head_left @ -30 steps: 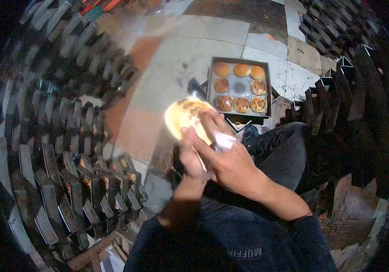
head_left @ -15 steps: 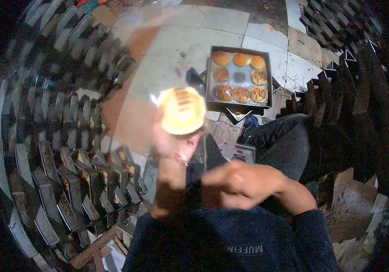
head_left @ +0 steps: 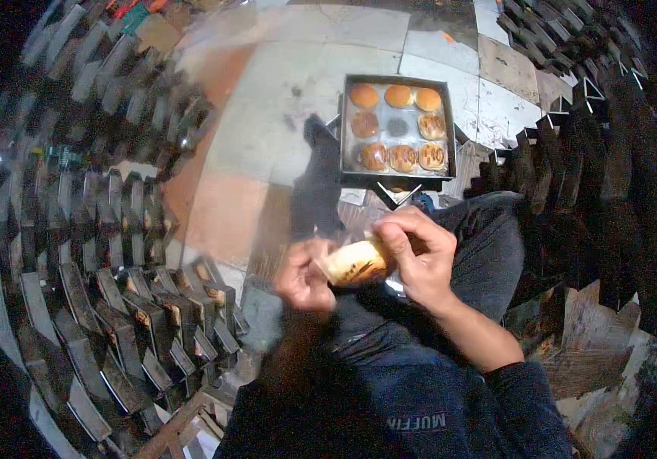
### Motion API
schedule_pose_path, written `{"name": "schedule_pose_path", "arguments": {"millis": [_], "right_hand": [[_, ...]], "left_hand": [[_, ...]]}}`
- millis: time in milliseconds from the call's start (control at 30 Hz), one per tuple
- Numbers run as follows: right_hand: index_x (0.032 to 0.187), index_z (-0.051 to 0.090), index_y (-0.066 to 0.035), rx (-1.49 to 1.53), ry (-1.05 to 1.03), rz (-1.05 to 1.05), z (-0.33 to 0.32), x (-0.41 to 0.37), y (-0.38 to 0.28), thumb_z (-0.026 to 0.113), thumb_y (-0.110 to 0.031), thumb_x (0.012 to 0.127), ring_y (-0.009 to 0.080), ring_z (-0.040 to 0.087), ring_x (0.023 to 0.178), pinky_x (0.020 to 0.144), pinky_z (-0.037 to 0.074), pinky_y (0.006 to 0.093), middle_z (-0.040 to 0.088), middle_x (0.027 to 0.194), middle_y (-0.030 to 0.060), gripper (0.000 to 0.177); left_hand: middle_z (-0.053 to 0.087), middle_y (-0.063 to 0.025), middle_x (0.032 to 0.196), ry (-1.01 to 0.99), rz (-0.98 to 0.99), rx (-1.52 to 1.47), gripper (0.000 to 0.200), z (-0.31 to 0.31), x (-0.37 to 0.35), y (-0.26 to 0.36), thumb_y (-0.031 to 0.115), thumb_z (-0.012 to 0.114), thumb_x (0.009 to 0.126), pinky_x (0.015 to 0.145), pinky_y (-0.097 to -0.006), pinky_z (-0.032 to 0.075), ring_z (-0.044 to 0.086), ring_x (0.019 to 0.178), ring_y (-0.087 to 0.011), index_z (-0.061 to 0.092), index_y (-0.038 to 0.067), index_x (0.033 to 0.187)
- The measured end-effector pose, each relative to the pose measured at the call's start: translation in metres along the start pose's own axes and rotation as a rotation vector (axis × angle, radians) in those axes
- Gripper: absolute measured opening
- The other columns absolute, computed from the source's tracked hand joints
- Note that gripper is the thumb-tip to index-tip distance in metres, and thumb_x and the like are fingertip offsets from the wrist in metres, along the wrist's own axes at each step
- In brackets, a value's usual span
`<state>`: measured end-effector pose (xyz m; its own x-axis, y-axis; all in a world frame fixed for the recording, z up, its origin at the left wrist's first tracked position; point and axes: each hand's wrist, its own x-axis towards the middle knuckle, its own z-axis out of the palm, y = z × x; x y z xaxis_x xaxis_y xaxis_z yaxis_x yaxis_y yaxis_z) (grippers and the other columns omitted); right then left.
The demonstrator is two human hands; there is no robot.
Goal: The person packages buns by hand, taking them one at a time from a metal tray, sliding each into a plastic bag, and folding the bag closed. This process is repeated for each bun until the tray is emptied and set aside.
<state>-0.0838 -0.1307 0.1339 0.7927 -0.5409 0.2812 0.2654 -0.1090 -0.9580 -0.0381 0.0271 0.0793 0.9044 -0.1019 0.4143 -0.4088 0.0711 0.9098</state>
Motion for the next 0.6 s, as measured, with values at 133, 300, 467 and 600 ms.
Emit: {"name": "schedule_pose_path", "arguments": {"millis": [133, 300, 467, 600], "right_hand": [[0.089, 0.073, -0.005, -0.430, -0.263, -0.394, -0.010, 0.031, -0.033, 0.073, -0.005, 0.074, 0.0215, 0.061, 0.076, 0.071, 0.050, 0.0326, 0.064, 0.086, 0.0110, 0.015], [0.086, 0.069, -0.003, -0.311, -0.236, -0.256, 0.018, 0.026, 0.080, 0.070, -0.005, 0.078, 0.0231, 0.062, 0.071, 0.067, 0.050, 0.0332, 0.064, 0.084, 0.0102, 0.008], [0.085, 0.069, -0.003, -0.169, -0.257, -0.208, 0.024, 0.019, 0.088, 0.076, -0.006, 0.072, 0.0218, 0.061, 0.072, 0.064, 0.049, 0.0314, 0.063, 0.080, 0.0096, 0.016], [0.075, 0.067, -0.007, -0.324, -0.284, -0.512, 0.046, 0.039, 0.102, 0.077, -0.011, 0.072, 0.0196, 0.052, 0.059, 0.052, 0.041, 0.0329, 0.053, 0.071, 0.0072, 0.011]], "left_hand": [[0.067, -0.0121, 0.083, 0.259, 0.331, 0.382, 0.012, -0.024, 0.025, 0.020, 0.015, 0.062, 0.084, 0.067, -0.0358, 0.053, 0.064, 0.075, -0.0249, 0.064, 0.003, 0.086], [0.065, -0.0072, 0.082, 0.115, 0.301, 0.687, 0.005, -0.065, 0.021, -0.040, 0.013, 0.065, 0.082, 0.067, -0.0358, 0.051, 0.062, 0.076, -0.0221, 0.066, 0.009, 0.086], [0.063, -0.0059, 0.082, 0.002, 0.253, 0.765, 0.008, -0.093, -0.003, -0.088, 0.010, 0.068, 0.079, 0.066, -0.0361, 0.049, 0.061, 0.075, -0.0236, 0.067, 0.012, 0.086], [0.061, -0.0045, 0.069, -0.059, 0.541, 0.639, 0.009, -0.052, 0.029, -0.096, 0.017, 0.070, 0.079, 0.065, -0.0369, 0.048, 0.061, 0.072, -0.0247, 0.067, 0.009, 0.078]]}}
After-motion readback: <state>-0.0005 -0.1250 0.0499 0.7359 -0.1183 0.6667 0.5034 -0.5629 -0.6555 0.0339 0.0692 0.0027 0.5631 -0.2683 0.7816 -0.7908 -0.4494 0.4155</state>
